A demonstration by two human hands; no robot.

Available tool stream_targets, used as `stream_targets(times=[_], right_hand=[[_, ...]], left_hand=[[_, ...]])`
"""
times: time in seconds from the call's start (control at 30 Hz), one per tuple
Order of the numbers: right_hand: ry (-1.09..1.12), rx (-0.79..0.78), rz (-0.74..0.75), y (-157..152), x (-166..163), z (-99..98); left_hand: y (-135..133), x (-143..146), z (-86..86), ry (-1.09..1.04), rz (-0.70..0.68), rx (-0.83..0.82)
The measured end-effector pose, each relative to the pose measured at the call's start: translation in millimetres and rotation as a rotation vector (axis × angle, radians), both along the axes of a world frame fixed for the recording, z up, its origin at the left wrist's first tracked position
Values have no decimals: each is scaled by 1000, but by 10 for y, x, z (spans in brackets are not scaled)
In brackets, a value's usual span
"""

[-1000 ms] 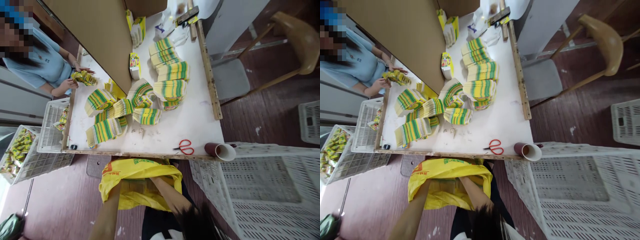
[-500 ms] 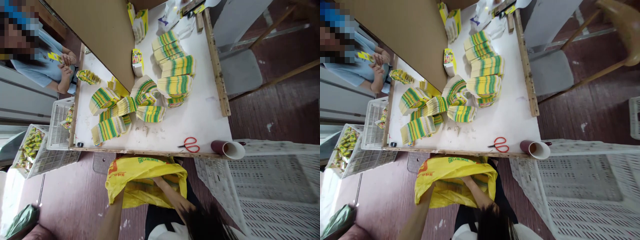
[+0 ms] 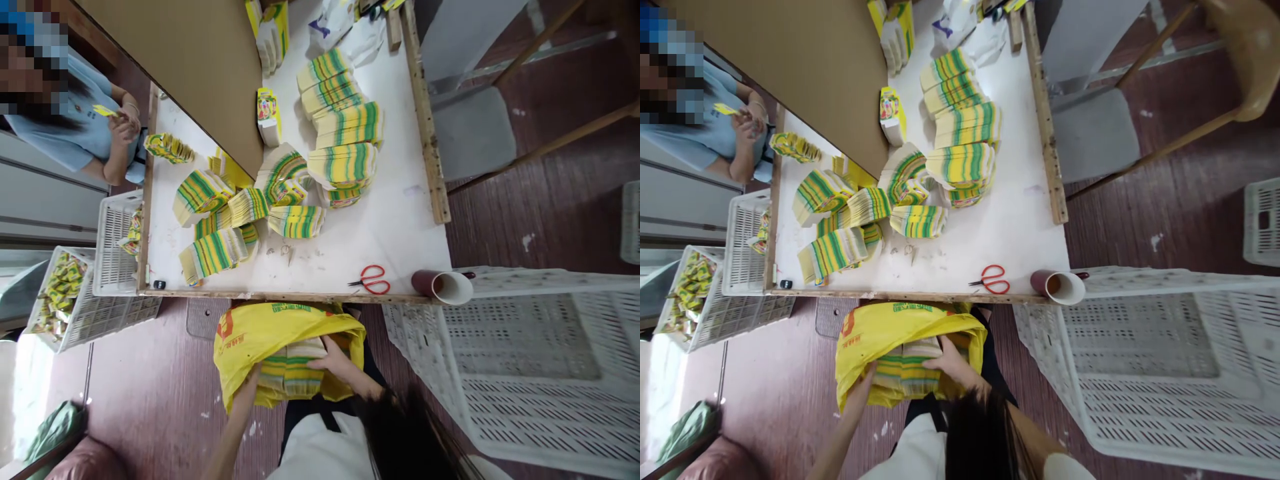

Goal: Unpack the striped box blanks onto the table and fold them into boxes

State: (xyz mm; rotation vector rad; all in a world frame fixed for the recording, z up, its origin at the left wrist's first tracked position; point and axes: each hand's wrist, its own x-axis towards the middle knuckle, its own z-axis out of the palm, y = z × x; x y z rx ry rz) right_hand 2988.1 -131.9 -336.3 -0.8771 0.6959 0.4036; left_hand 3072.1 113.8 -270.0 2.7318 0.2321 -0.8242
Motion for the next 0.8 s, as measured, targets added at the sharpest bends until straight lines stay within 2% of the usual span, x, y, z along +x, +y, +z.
stream_targets(times=[0.07, 0.13, 0.2, 0.27, 0.37, 0.43, 0.53, 0.67, 0.8], right_hand=[[-36, 78, -7, -242, -160, 148], [-60, 162, -7, -543, -266, 330], [-78, 211, -10, -873, -278, 507], [-125, 177, -40, -1200, -167, 645], [-223, 43, -149, -1610, 217, 720], [-271, 17, -199, -1799, 550, 664], [-281, 27, -179, -1946, 1001, 437], [-162, 16, -7, -1926, 1342, 4], [-92, -130, 76, -1801, 1539, -291]], left_hand=[[-55, -207, 313, -65, -12, -166], [-175, -334, 659, -147, -126, -331], [-389, -315, 963, -245, -273, -403], [-694, -133, 1165, -374, -429, -446], [-1233, 338, 1240, -500, -556, -529], [-1558, 650, 1156, -500, -513, -551], [-1855, 948, 864, -454, -355, -594], [-1905, 1140, 253, -341, -109, -636], [-1921, 1442, -309, -214, 34, -684]])
